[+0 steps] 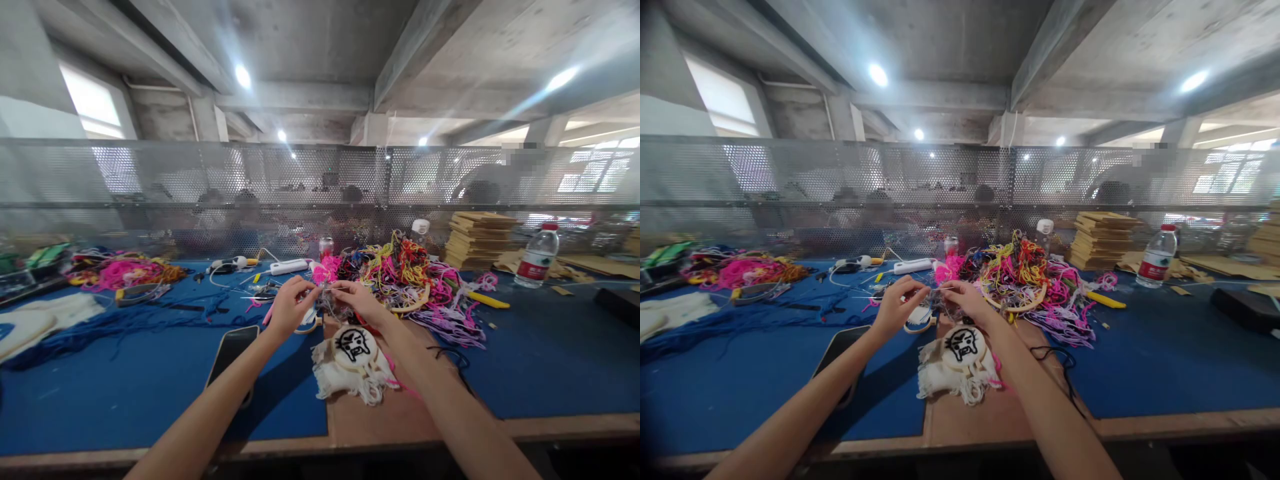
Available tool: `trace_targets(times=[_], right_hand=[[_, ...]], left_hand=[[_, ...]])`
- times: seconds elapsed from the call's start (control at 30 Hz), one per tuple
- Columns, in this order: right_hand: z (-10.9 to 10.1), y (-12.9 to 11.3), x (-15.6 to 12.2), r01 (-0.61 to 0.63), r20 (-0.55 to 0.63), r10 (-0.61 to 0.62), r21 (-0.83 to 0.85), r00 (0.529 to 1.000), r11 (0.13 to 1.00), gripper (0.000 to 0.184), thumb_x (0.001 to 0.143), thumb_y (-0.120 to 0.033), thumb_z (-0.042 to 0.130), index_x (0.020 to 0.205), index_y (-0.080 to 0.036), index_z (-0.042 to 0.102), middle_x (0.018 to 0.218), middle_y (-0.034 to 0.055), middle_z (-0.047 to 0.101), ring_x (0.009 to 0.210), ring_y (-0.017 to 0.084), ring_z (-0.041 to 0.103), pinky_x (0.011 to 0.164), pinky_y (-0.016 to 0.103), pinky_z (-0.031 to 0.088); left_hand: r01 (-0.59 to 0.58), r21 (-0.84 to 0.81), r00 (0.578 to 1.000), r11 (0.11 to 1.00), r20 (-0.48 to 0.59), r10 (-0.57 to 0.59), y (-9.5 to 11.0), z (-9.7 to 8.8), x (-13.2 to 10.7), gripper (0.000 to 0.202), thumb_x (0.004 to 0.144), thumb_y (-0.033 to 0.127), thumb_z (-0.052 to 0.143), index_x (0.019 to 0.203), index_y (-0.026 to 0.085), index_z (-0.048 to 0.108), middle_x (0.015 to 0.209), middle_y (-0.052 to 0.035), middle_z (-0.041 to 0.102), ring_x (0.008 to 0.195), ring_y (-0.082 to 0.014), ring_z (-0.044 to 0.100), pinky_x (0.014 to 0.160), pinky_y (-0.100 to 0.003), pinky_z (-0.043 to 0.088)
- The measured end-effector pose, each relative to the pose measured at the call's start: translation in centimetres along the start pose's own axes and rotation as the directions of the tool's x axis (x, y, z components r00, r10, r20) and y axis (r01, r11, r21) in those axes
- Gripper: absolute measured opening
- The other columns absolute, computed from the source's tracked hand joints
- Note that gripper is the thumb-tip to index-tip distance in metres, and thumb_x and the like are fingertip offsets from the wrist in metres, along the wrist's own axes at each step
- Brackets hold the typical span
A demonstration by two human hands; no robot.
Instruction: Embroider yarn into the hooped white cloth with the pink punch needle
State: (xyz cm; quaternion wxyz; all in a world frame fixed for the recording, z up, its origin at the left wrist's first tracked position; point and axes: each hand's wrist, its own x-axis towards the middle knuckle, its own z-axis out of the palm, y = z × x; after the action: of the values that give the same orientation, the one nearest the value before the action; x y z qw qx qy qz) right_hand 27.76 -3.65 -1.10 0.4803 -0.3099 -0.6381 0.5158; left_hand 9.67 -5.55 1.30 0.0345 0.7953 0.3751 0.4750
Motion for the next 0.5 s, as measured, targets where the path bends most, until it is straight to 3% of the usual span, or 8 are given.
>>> trace_targets(times=[0.13, 0.23, 0.3, 0.37, 0.43, 0.5], right_hand=[[-0.7, -0.1, 0.2, 0.040, -0.030, -0.043, -0.100, 0.999, 0.994, 0.026, 0.069, -0.038, 0.062, 0.084, -0.017, 0.060, 0.068, -0.0021, 0.056, 0.060, 0.009, 0.050, 0.063, 0.023, 0.040], [-1.4, -0.5, 0.1, 0.100, -0.048, -0.121, -0.315, 0.992, 0.944, 0.021, 0.074, -0.035, 0.055, 0.084, -0.017, 0.060, 0.070, -0.0003, 0.058, 0.064, 0.012, 0.052, 0.065, 0.025, 0.041], [-1.9, -0.9, -0.3, 0.115, -0.090, -0.202, -0.575, 0.975, 0.810, 0.017, 0.078, -0.032, 0.051, 0.083, -0.018, 0.060, 0.074, 0.0013, 0.061, 0.069, 0.014, 0.054, 0.067, 0.026, 0.040], [-2.3, -1.3, -0.6, 0.029, -0.166, -0.268, -0.801, 0.949, 0.598, 0.017, 0.080, -0.029, 0.046, 0.082, -0.020, 0.061, 0.080, 0.0029, 0.063, 0.073, 0.015, 0.054, 0.066, 0.026, 0.037], [-2.5, -1.6, -0.9, -0.092, -0.232, -0.288, -0.898, 0.929, 0.430, 0.019, 0.082, -0.026, 0.043, 0.083, -0.021, 0.061, 0.083, 0.0046, 0.063, 0.074, 0.017, 0.054, 0.064, 0.026, 0.034], [-2.5, -1.7, -1.0, -0.132, -0.234, -0.257, -0.923, 0.938, 0.361, 0.019, 0.081, -0.024, 0.043, 0.082, -0.020, 0.061, 0.081, 0.0058, 0.063, 0.071, 0.017, 0.054, 0.061, 0.025, 0.033]], left_hand=[[0.003, 0.031, 0.999, 1.000, 0.053, -0.005, -0.7, 0.2, 0.0, 0.019, 0.083, 0.028, 0.048, 0.074, 0.016, 0.059, 0.069, -0.0019, 0.053, 0.066, -0.0140, 0.048, 0.062, -0.025, 0.038], [-0.036, 0.093, 0.994, 0.995, 0.109, 0.026, -1.3, 0.4, 0.0, 0.016, 0.084, 0.022, 0.045, 0.076, 0.016, 0.057, 0.075, -0.0032, 0.056, 0.072, -0.0151, 0.051, 0.068, -0.026, 0.040], [-0.071, 0.150, 0.988, 0.986, 0.149, 0.048, -1.6, 0.5, -0.1, 0.017, 0.086, 0.022, 0.042, 0.079, 0.017, 0.057, 0.080, -0.0041, 0.058, 0.077, -0.0161, 0.053, 0.072, -0.028, 0.041], [-0.090, 0.213, 0.984, 0.973, 0.168, 0.054, -1.8, 0.6, -0.2, 0.019, 0.087, 0.022, 0.039, 0.084, 0.018, 0.058, 0.085, -0.0047, 0.058, 0.081, -0.0166, 0.054, 0.075, -0.028, 0.041], [-0.089, 0.275, 0.984, 0.957, 0.172, 0.042, -1.8, 0.6, -0.3, 0.022, 0.087, 0.020, 0.037, 0.092, 0.019, 0.058, 0.089, -0.0047, 0.059, 0.084, -0.0164, 0.054, 0.076, -0.028, 0.042], [-0.070, 0.337, 0.983, 0.939, 0.182, 0.008, -1.8, 0.6, -0.4, 0.025, 0.087, 0.017, 0.035, 0.097, 0.020, 0.058, 0.091, -0.0046, 0.059, 0.083, -0.0160, 0.056, 0.075, -0.027, 0.042]])
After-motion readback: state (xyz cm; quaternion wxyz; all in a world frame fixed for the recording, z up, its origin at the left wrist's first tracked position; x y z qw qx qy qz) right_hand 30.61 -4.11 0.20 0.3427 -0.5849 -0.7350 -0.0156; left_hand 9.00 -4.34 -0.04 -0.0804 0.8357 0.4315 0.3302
